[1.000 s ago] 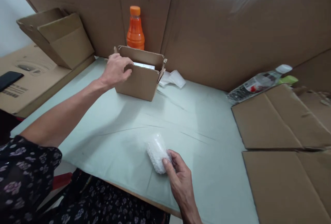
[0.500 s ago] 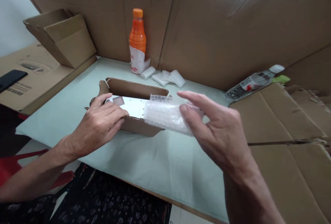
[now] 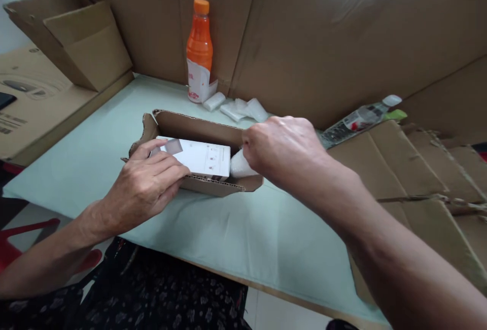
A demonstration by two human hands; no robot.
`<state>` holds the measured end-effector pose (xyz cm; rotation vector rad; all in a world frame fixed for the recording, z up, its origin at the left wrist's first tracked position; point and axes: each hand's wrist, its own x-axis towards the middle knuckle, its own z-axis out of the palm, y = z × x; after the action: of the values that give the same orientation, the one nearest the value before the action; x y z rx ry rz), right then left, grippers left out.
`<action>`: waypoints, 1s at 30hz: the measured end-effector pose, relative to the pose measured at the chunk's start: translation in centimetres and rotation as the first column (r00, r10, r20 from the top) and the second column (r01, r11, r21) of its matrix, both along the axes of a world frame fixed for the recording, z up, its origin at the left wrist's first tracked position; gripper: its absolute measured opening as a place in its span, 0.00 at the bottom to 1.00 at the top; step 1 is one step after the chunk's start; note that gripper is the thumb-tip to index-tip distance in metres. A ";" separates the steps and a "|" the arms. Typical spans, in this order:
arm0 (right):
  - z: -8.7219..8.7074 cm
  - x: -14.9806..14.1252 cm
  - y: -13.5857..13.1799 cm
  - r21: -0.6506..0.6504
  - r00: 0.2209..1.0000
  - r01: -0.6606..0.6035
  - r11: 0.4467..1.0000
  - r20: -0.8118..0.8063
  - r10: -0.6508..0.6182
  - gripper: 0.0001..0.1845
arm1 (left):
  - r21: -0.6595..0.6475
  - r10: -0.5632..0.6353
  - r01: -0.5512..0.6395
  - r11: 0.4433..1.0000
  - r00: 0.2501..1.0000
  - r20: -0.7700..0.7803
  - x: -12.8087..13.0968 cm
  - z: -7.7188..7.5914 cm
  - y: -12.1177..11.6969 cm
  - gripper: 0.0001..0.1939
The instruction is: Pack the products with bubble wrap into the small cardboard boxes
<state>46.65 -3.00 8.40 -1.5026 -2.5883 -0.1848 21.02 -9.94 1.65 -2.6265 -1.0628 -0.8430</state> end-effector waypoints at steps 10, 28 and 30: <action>-3.9 -3.7 0.5 -0.227 0.946 0.112 0.967 0.324 -0.033 0.08 | 0.012 0.004 -0.004 1.000 1.000 0.009 -0.2 -0.3 0.0 0.12; -2.3 -2.1 -1.2 -0.297 0.978 0.140 0.945 0.193 -0.084 0.09 | 0.076 0.012 -0.014 0.997 0.999 0.032 0.3 -0.6 0.1 0.09; -2.2 -1.4 -1.7 -0.269 0.991 0.109 0.957 0.102 -0.085 0.09 | 0.078 -0.009 0.002 0.997 0.996 0.088 0.1 -0.5 -0.2 0.09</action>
<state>45.24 -4.71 6.16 -1.7517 -2.7017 0.1054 21.16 -10.12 1.19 -2.5507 -1.0224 -0.9899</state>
